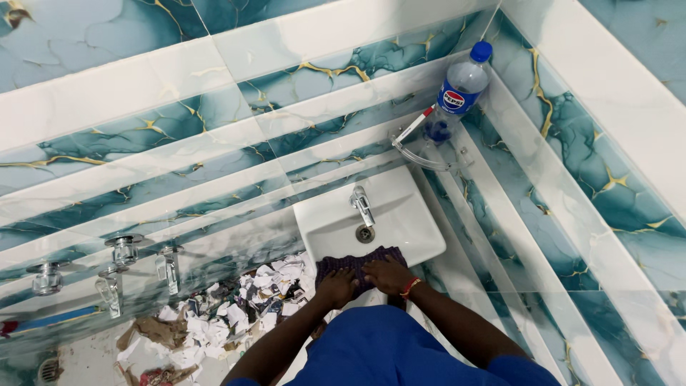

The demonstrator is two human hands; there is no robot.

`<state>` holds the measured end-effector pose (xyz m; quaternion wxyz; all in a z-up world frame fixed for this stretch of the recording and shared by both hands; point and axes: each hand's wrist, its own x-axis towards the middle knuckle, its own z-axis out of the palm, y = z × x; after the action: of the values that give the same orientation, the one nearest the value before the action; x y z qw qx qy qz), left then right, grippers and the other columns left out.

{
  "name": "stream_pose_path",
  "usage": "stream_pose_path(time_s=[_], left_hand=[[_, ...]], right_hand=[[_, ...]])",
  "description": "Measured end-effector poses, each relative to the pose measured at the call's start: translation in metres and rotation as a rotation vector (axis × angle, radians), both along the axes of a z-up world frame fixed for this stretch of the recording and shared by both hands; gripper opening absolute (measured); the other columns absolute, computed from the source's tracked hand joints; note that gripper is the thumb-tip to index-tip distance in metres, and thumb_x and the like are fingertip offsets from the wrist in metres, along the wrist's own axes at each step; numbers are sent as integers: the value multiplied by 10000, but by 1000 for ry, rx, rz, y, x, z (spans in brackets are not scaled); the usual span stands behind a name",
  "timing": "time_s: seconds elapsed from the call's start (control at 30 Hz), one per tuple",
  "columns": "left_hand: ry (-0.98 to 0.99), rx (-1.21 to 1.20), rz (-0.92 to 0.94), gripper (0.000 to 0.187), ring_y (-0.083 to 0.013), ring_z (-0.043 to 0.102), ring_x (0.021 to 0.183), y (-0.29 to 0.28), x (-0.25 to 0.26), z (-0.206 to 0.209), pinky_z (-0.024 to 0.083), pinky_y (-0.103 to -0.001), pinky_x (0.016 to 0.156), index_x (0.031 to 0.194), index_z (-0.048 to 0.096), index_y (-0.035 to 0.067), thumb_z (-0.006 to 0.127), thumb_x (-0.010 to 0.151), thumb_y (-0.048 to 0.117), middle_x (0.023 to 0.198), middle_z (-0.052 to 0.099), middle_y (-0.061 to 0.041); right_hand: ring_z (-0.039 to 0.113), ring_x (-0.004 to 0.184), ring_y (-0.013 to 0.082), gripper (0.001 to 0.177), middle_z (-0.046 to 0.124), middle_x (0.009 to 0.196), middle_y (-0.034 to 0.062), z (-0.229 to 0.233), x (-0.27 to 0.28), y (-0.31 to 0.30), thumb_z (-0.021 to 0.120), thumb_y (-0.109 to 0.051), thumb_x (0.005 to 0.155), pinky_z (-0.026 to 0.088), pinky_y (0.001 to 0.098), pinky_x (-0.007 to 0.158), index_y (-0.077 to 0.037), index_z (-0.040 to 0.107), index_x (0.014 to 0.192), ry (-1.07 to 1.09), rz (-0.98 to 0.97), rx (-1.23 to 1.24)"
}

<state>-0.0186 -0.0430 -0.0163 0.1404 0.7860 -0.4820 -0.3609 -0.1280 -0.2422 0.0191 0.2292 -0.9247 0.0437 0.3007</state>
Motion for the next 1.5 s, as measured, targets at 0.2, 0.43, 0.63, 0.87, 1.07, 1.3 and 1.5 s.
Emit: stream_pose_path(time_s=[0.2, 0.43, 0.63, 0.87, 1.07, 1.3, 1.5], left_hand=[[-67, 71, 16, 580, -334, 276, 1550, -34, 20, -13, 161, -521, 1260, 1542, 422, 75, 284, 1068, 380, 1661, 320, -162], [-433, 62, 6, 655, -281, 156, 1582, -50, 44, -18, 24, -544, 1263, 1613, 306, 138, 387, 1031, 429, 1705, 225, -80], [-380, 184, -92, 664, -279, 148, 1580, -35, 41, -18, 28, -550, 1260, 1618, 283, 146, 363, 1051, 481, 1711, 198, -76], [-195, 124, -177, 615, -281, 323, 1529, 27, 21, 14, 98, -536, 1284, 1538, 450, 108, 362, 1069, 497, 1607, 431, -108], [-274, -206, 5, 601, -275, 354, 1476, 70, 4, 19, 90, -538, 1235, 1476, 504, 70, 407, 1045, 479, 1499, 541, -106], [-454, -254, -3, 447, -240, 424, 1449, 50, 39, -17, 89, -534, 1283, 1319, 677, 72, 465, 1024, 331, 1450, 612, -82], [-537, -280, 5, 438, -260, 449, 1396, 23, 107, -23, 117, -551, 1244, 1290, 704, 106, 571, 929, 316, 1439, 596, -94]], right_hand=[[330, 1528, 305, 566, 352, 1660, 89, -21, 41, -13, 305, -473, 1094, 252, 608, 1224, -173, 438, 1555, 85, 98, -31], [161, 1572, 324, 708, 115, 1725, 39, -30, 72, -18, 398, -513, 1016, 186, 722, 1187, -229, 213, 1637, 103, 105, -163], [131, 1585, 354, 654, 99, 1742, 65, -27, 63, -16, 336, -538, 1054, 171, 719, 1203, -242, 271, 1634, 278, 76, -79], [230, 1574, 300, 671, 267, 1707, 59, 9, 21, -2, 336, -512, 1020, 156, 667, 1238, -220, 321, 1624, 244, 177, 50], [138, 1579, 302, 725, 156, 1721, 81, 18, 12, 30, 314, -610, 1049, 39, 652, 1244, -193, 242, 1638, 194, 181, 8], [207, 1579, 288, 690, 201, 1725, 75, -25, 59, 41, 277, -570, 1035, 197, 602, 1241, -182, 329, 1604, 247, 72, 61], [191, 1535, 472, 803, 114, 1688, 289, -43, 102, 55, 425, -572, 1052, 221, 498, 1264, -33, 249, 1620, 38, -33, 125]])
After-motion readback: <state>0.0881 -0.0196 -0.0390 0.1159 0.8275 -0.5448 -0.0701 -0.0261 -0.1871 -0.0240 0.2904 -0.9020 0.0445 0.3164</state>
